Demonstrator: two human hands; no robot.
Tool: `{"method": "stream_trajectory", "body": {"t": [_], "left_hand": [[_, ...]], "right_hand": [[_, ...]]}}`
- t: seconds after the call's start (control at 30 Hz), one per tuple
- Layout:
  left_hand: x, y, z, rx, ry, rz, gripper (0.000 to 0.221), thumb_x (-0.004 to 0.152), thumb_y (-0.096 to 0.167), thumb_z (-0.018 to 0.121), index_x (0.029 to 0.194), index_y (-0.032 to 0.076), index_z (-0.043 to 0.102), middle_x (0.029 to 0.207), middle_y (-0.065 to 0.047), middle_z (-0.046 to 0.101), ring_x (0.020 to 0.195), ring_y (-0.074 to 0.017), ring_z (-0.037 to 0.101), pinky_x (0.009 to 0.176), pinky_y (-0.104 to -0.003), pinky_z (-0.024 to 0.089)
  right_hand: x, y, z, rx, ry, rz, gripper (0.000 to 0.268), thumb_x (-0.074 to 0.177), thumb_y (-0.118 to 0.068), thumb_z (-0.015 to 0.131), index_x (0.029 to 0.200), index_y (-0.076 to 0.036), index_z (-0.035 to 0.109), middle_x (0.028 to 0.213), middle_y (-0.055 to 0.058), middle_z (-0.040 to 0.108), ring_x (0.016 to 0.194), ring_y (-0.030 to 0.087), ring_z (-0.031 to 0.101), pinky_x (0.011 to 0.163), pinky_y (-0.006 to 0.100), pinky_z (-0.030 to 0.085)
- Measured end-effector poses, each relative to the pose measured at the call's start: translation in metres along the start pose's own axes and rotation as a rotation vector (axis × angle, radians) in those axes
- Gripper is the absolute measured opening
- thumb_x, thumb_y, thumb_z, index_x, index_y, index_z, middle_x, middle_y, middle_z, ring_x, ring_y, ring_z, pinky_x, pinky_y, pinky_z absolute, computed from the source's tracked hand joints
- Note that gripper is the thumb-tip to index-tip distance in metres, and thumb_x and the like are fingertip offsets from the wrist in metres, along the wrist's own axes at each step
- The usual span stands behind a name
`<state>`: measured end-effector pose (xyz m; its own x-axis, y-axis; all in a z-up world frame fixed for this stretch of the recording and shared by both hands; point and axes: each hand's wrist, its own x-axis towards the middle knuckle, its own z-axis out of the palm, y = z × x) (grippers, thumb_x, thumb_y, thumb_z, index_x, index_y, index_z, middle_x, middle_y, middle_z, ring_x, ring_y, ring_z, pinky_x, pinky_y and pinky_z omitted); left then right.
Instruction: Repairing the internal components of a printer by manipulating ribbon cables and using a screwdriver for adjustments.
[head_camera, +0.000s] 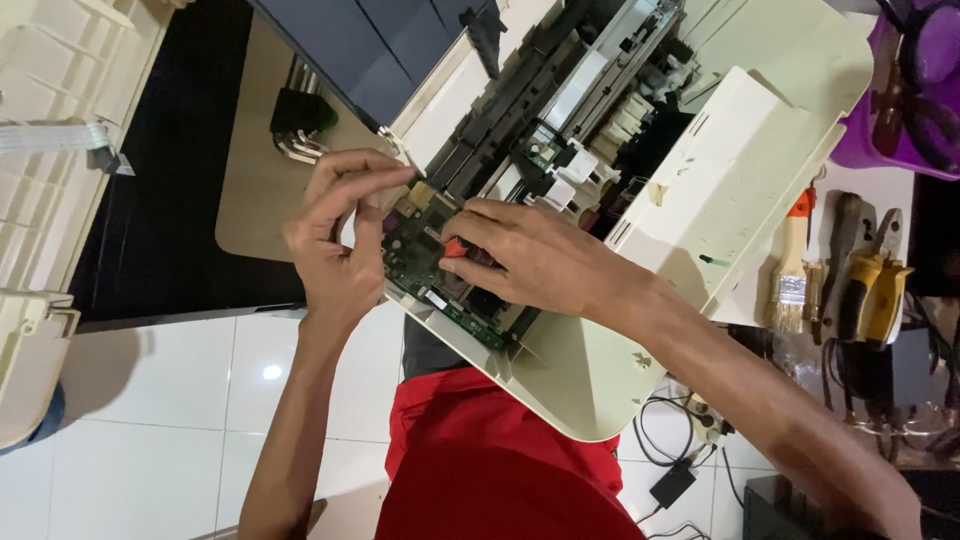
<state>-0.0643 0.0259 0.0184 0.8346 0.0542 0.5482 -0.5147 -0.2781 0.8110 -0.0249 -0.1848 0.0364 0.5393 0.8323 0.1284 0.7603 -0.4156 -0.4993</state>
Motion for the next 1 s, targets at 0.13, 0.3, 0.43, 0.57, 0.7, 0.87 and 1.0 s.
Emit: {"method": "stream_trajectory", "body": {"t": [0.13,0.3,0.43,0.57,0.7,0.87,1.0], "left_hand": [[0.0,-0.002,-0.001,-0.013,-0.004,-0.001,0.039,0.103,-0.008,0.04,0.117,0.008,0.072,0.115,-0.01,0.063,0.103,-0.0226,0.062,0.097,-0.047,0.052],[0.0,0.0,0.0,-0.013,-0.007,-0.011,0.038,0.102,-0.01,0.042,0.115,0.006,0.073,0.114,-0.011,0.063,0.104,-0.0238,0.063,0.096,-0.048,0.053],[-0.001,-0.004,-0.001,-0.021,-0.004,-0.019,0.037,0.103,-0.01,0.041,0.115,0.005,0.073,0.114,-0.011,0.063,0.104,-0.0243,0.064,0.095,-0.048,0.053],[-0.001,-0.003,-0.002,-0.01,-0.01,-0.01,0.038,0.101,-0.011,0.042,0.115,0.006,0.073,0.114,-0.011,0.063,0.106,-0.0254,0.064,0.096,-0.05,0.054],[-0.001,-0.004,0.0,-0.017,-0.012,-0.013,0.037,0.1,-0.011,0.043,0.114,0.006,0.073,0.114,-0.011,0.062,0.11,-0.0275,0.064,0.099,-0.052,0.054],[-0.002,-0.003,0.0,-0.013,-0.008,-0.014,0.037,0.101,-0.011,0.043,0.114,0.005,0.073,0.114,-0.011,0.063,0.109,-0.0274,0.064,0.1,-0.052,0.053],[-0.001,-0.003,-0.001,-0.007,-0.014,-0.021,0.036,0.101,-0.011,0.044,0.114,0.005,0.073,0.114,-0.012,0.063,0.111,-0.0287,0.064,0.099,-0.054,0.054]], "right_hand": [[0.002,-0.004,-0.001,0.024,0.006,-0.014,0.025,0.102,-0.024,0.066,0.117,-0.005,0.069,0.103,0.016,0.071,0.078,0.031,0.075,0.056,0.038,0.061],[0.001,-0.002,0.003,-0.053,0.039,-0.096,0.021,0.101,-0.022,0.067,0.111,-0.003,0.069,0.094,0.013,0.068,0.077,0.027,0.074,0.056,0.033,0.06],[0.002,-0.005,-0.001,-0.035,0.041,-0.113,0.021,0.1,-0.021,0.068,0.111,-0.003,0.069,0.095,0.014,0.069,0.079,0.028,0.075,0.056,0.035,0.06],[0.002,-0.006,0.0,-0.009,0.057,-0.096,0.02,0.101,-0.019,0.068,0.11,-0.002,0.069,0.095,0.016,0.069,0.079,0.03,0.074,0.058,0.037,0.061],[0.002,-0.003,0.0,-0.025,0.088,-0.137,0.019,0.1,-0.02,0.069,0.106,-0.003,0.07,0.091,0.015,0.069,0.081,0.029,0.075,0.06,0.036,0.06],[0.0,-0.004,0.001,-0.145,0.129,-0.168,0.021,0.099,-0.025,0.072,0.104,-0.004,0.071,0.091,0.013,0.069,0.081,0.027,0.074,0.06,0.036,0.06],[-0.001,-0.002,0.01,-0.308,0.147,-0.184,0.025,0.101,-0.032,0.069,0.099,-0.008,0.07,0.089,0.012,0.068,0.085,0.026,0.075,0.063,0.033,0.06]]}}
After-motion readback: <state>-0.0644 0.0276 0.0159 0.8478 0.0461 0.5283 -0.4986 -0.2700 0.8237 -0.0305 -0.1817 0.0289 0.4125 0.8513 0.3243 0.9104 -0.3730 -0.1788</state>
